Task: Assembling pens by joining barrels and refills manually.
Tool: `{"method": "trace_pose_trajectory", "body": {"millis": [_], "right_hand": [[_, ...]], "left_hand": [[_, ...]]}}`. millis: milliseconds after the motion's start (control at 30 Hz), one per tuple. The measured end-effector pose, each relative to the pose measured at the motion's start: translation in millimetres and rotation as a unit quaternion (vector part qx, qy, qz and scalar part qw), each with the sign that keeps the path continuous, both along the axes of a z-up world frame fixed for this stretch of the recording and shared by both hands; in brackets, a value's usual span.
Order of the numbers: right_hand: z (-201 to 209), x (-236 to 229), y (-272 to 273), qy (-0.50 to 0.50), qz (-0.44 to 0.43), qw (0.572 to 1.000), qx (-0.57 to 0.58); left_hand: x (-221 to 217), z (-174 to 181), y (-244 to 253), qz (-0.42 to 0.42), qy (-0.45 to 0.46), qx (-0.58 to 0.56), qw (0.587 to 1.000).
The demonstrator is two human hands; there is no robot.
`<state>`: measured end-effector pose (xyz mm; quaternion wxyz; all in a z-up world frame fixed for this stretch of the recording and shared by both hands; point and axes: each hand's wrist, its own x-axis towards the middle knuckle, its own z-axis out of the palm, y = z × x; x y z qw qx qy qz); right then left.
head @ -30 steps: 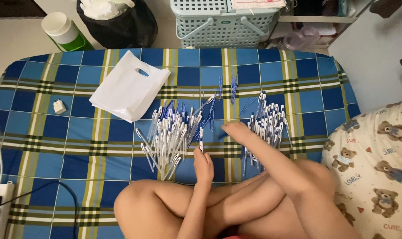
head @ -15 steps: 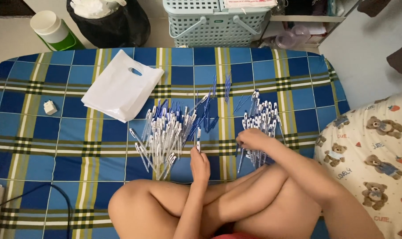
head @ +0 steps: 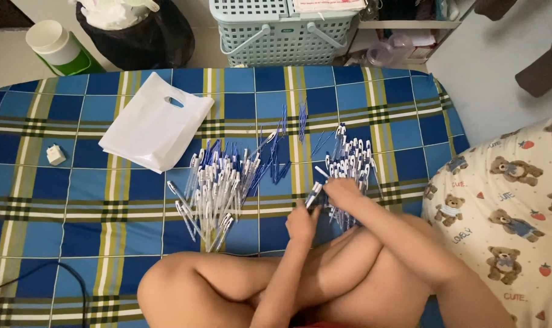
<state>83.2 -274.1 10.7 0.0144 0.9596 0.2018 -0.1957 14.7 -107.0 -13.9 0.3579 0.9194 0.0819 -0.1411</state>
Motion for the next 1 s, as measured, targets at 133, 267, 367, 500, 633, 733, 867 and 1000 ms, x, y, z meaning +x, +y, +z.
{"method": "trace_pose_trajectory", "body": {"millis": [133,267,367,500,633,733,867,1000], "right_hand": [[-18,0,3,0.004,-0.049,0.999,-0.008],[-9,0,13,0.021,-0.075,0.997,-0.017],[-4,0,26,0.030,-0.103,0.994,-0.007],[7,7,47,0.058,-0.170,0.984,0.009],[-36,28,61,0.037,-0.148,0.988,0.025],[-34,39,79,-0.011,-0.161,0.986,0.052],[14,38,95,-0.045,-0.105,0.972,0.206],[-13,49,87,-0.138,-0.023,0.974,0.177]], "left_hand": [[10,0,-18,-0.015,0.022,0.006,1.000],[18,-14,-21,-0.024,-0.006,0.038,0.999],[24,-16,-11,-0.044,-0.005,0.063,0.997],[34,-24,5,-0.037,-0.023,0.087,0.995],[50,-19,34,-0.007,-0.025,0.087,0.996],[69,-17,63,0.042,-0.016,0.094,0.995],[79,-11,86,0.082,-0.024,0.073,0.994],[71,16,96,0.114,-0.036,0.009,0.993]]}}
